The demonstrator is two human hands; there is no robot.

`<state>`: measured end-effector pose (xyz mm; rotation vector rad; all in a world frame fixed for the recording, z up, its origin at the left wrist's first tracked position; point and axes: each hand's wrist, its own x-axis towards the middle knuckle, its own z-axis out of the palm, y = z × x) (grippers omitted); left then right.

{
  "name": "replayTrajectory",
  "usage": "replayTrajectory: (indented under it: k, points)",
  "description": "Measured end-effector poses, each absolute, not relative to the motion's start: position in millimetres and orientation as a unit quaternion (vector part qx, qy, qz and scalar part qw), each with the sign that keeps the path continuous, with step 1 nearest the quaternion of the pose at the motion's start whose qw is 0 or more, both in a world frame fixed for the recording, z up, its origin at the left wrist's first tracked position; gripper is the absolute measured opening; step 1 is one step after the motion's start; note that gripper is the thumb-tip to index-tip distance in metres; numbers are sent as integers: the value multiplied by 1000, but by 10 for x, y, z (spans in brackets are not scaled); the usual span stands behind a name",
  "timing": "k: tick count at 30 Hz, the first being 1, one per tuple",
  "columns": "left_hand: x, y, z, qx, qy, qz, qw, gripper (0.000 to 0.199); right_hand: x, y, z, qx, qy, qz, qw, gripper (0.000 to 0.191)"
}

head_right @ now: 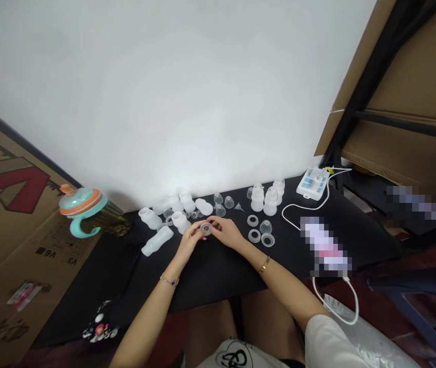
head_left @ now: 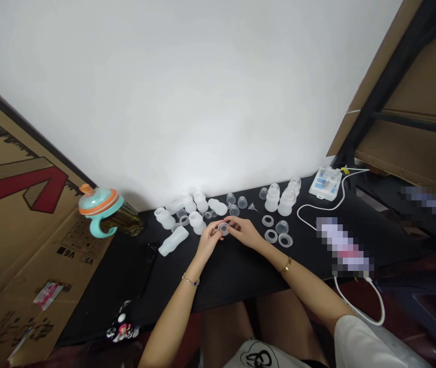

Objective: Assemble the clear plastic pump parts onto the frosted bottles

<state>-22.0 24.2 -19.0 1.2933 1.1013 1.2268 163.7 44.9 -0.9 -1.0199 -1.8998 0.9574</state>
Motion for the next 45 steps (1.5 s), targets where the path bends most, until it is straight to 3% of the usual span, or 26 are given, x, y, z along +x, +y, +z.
replayTrajectory:
  k: [22, 41, 45]
  points:
    - [-208, 266, -248, 510, 456, 513, 518, 41, 1639, 452, -28, -396, -746, 382, 376, 37]
    - [-185, 229, -189, 529, 465, 512, 492, 44, 1621, 443, -39, -399, -740, 372, 393, 33]
    - [-176, 224, -174, 512, 496, 504, 487, 42, 1617, 451, -54, -406, -734, 358, 410, 25]
